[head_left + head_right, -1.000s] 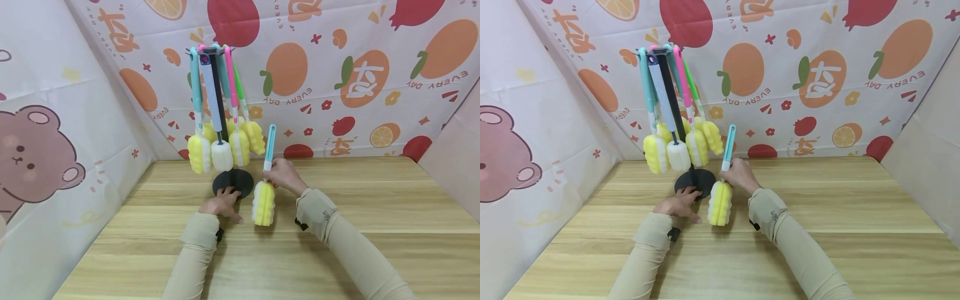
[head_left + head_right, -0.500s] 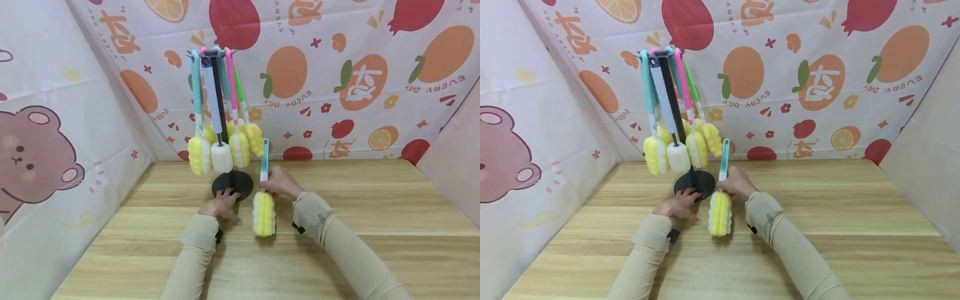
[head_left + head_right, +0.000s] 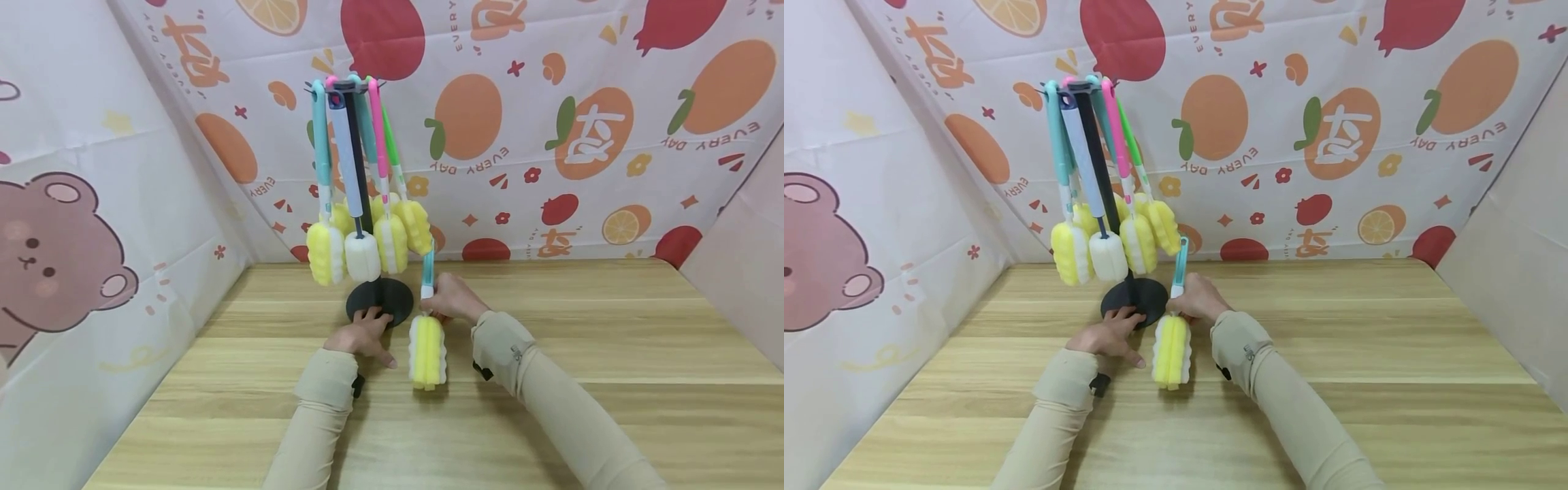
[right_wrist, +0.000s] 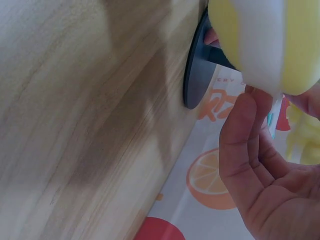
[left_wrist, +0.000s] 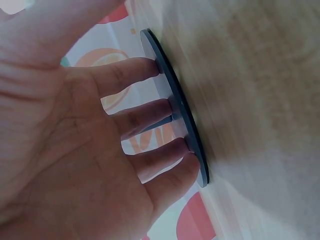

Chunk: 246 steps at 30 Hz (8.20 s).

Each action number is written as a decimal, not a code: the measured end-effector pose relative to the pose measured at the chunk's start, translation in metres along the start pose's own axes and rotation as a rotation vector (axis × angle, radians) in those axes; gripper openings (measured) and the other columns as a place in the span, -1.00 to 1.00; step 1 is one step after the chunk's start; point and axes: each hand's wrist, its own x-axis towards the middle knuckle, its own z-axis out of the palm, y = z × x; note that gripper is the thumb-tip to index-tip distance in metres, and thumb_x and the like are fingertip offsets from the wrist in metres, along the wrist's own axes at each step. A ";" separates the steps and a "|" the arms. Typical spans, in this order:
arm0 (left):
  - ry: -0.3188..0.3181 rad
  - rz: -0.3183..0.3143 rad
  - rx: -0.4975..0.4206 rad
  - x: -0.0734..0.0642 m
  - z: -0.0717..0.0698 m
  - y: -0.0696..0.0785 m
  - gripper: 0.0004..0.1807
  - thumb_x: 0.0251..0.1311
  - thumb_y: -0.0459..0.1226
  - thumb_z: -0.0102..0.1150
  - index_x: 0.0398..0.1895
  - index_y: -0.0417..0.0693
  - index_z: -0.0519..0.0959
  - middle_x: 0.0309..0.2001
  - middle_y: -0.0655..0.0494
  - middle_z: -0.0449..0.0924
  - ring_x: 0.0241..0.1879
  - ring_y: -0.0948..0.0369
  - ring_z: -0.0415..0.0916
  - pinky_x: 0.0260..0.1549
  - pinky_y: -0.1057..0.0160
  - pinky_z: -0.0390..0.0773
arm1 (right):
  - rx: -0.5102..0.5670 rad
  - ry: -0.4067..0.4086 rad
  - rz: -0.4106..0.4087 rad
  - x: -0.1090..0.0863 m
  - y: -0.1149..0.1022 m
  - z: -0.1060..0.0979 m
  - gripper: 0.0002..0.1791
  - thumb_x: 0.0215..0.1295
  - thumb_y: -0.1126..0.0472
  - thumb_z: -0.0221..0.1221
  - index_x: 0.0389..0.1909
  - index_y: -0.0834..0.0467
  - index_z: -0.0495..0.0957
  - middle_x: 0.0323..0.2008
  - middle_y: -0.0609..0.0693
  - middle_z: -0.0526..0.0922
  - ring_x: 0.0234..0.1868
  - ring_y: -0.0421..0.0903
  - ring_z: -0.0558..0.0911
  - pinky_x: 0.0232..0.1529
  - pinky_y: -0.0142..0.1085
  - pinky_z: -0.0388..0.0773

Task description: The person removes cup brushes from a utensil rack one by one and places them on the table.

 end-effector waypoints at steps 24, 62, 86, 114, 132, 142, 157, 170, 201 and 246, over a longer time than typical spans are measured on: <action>-0.003 -0.001 0.021 0.005 0.003 -0.002 0.01 0.10 0.01 0.52 0.53 -0.17 0.23 0.53 -0.27 0.01 0.48 -0.31 -0.08 0.30 -0.28 0.21 | 0.003 -0.031 0.079 0.007 0.000 0.017 -0.81 0.18 0.37 0.28 -0.51 0.20 0.46 -0.61 0.03 0.51 -0.66 -0.12 0.51 -0.52 -0.23 0.62; -0.006 -0.024 0.022 0.002 0.001 0.002 0.02 0.08 -0.02 0.54 0.54 -0.15 0.23 0.54 -0.27 -0.01 0.49 -0.31 -0.09 0.32 -0.27 0.19 | -0.084 -0.090 0.198 0.021 0.003 0.039 -0.80 0.24 0.30 0.34 -0.36 0.25 0.48 -0.54 0.06 0.52 -0.64 -0.09 0.54 -0.61 -0.29 0.57; -0.002 -0.032 0.028 0.003 0.002 0.002 0.01 0.07 -0.05 0.55 0.54 -0.14 0.24 0.54 -0.26 0.00 0.48 -0.32 -0.08 0.30 -0.27 0.22 | 0.015 -0.073 0.104 0.014 0.017 0.040 -0.66 0.27 0.26 0.36 -0.66 0.24 0.52 -0.72 -0.01 0.45 -0.72 -0.15 0.49 -0.62 -0.32 0.57; -0.006 -0.050 0.033 0.003 0.002 0.004 0.03 0.06 -0.03 0.56 0.55 -0.10 0.23 0.56 -0.22 -0.01 0.49 -0.29 -0.08 0.31 -0.25 0.22 | 0.406 0.228 -0.171 -0.017 0.000 0.006 -0.63 0.40 0.30 0.23 0.13 0.43 0.53 -0.36 0.29 0.70 -0.55 -0.15 0.58 -0.38 -0.31 0.64; 0.003 -0.024 0.030 0.004 0.002 0.001 0.03 0.04 -0.04 0.57 0.53 -0.12 0.24 0.54 -0.24 0.01 0.48 -0.31 -0.06 0.32 -0.24 0.21 | 0.376 0.336 -0.365 -0.025 -0.035 -0.013 -0.70 0.38 0.34 0.27 0.05 0.42 0.60 -0.38 0.24 0.72 -0.54 -0.11 0.60 -0.35 -0.35 0.64; 0.004 -0.029 0.031 0.004 0.002 0.001 0.03 0.04 -0.04 0.57 0.54 -0.12 0.24 0.54 -0.23 0.01 0.48 -0.31 -0.07 0.32 -0.25 0.21 | 0.353 0.351 -0.385 -0.026 -0.052 -0.023 -0.69 0.37 0.33 0.26 0.06 0.39 0.61 -0.34 0.31 0.69 -0.49 -0.06 0.62 -0.32 -0.35 0.64; -0.001 -0.037 0.025 0.001 0.003 0.003 0.01 0.07 -0.04 0.55 0.55 -0.09 0.24 0.55 -0.21 0.00 0.49 -0.29 -0.09 0.31 -0.26 0.22 | 0.379 0.347 -0.378 -0.025 -0.075 -0.030 -0.71 0.39 0.32 0.27 0.06 0.36 0.62 -0.33 0.19 0.72 -0.47 0.00 0.61 -0.26 -0.23 0.68; 0.002 -0.035 0.027 0.003 0.003 0.001 0.01 0.07 -0.04 0.56 0.54 -0.10 0.24 0.55 -0.22 0.00 0.49 -0.29 -0.09 0.31 -0.26 0.22 | 0.363 0.358 -0.389 -0.021 -0.087 -0.035 -0.74 0.40 0.30 0.27 0.02 0.35 0.63 -0.32 0.17 0.72 -0.42 0.12 0.64 -0.27 -0.27 0.66; -0.002 -0.028 0.001 0.002 0.003 0.002 0.00 0.08 -0.06 0.55 0.54 -0.13 0.24 0.55 -0.23 0.00 0.48 -0.29 -0.07 0.30 -0.26 0.22 | 0.310 0.227 -0.445 -0.004 -0.118 -0.024 -0.55 0.42 0.30 0.25 0.27 0.35 0.51 0.06 0.16 0.68 -0.34 0.13 0.74 -0.23 -0.23 0.69; -0.009 -0.036 0.004 -0.002 0.001 0.003 0.01 0.06 -0.05 0.56 0.54 -0.09 0.24 0.56 -0.20 -0.02 0.48 -0.28 -0.08 0.31 -0.22 0.24 | 0.214 0.159 -0.383 0.007 -0.142 -0.011 -0.74 0.46 0.33 0.20 0.08 0.36 0.56 -0.26 0.15 0.62 -0.57 -0.11 0.57 -0.41 -0.32 0.64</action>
